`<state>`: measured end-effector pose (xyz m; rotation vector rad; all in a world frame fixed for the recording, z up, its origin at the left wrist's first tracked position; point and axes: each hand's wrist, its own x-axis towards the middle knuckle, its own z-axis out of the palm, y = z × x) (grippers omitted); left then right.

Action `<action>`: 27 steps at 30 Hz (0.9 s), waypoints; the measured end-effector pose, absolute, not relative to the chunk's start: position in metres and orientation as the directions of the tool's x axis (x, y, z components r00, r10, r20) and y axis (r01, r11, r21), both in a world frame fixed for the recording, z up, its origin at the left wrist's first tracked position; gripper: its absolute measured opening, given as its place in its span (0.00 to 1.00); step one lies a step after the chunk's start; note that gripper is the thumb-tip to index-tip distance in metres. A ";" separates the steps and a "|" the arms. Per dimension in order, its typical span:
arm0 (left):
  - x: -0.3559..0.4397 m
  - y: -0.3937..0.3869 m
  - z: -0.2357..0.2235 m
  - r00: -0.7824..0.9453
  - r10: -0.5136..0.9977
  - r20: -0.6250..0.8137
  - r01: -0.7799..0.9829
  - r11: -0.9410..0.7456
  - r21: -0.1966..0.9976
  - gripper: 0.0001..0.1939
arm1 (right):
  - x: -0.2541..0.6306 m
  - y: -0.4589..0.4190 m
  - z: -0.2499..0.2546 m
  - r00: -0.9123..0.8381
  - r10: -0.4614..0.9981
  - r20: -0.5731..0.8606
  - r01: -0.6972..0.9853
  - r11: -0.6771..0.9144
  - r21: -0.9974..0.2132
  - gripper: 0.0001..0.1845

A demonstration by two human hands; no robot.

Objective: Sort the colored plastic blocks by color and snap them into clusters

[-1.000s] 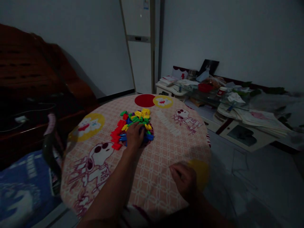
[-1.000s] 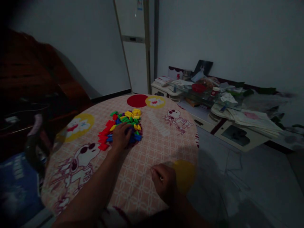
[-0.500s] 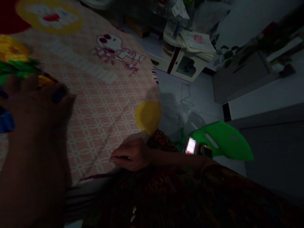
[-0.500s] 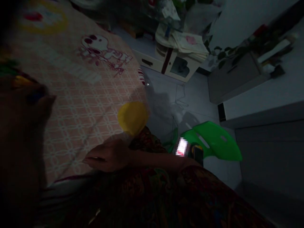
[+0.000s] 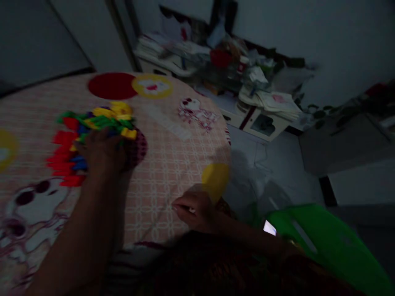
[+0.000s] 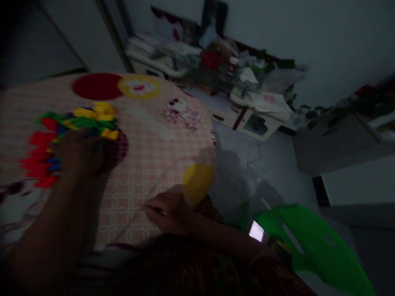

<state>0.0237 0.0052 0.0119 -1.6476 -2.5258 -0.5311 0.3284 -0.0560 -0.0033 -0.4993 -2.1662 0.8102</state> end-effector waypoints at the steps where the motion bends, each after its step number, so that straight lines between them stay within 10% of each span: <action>1: 0.023 -0.001 0.017 -0.444 0.851 0.280 0.892 0.390 0.228 0.19 | 0.324 -0.047 0.004 -0.588 0.590 0.553 0.082 0.724 -0.685 0.11; 27: -0.028 0.013 -0.010 -0.637 0.622 0.456 0.771 0.507 0.387 0.19 | 0.035 0.242 -0.023 -0.538 0.825 0.176 0.180 0.316 -0.931 0.36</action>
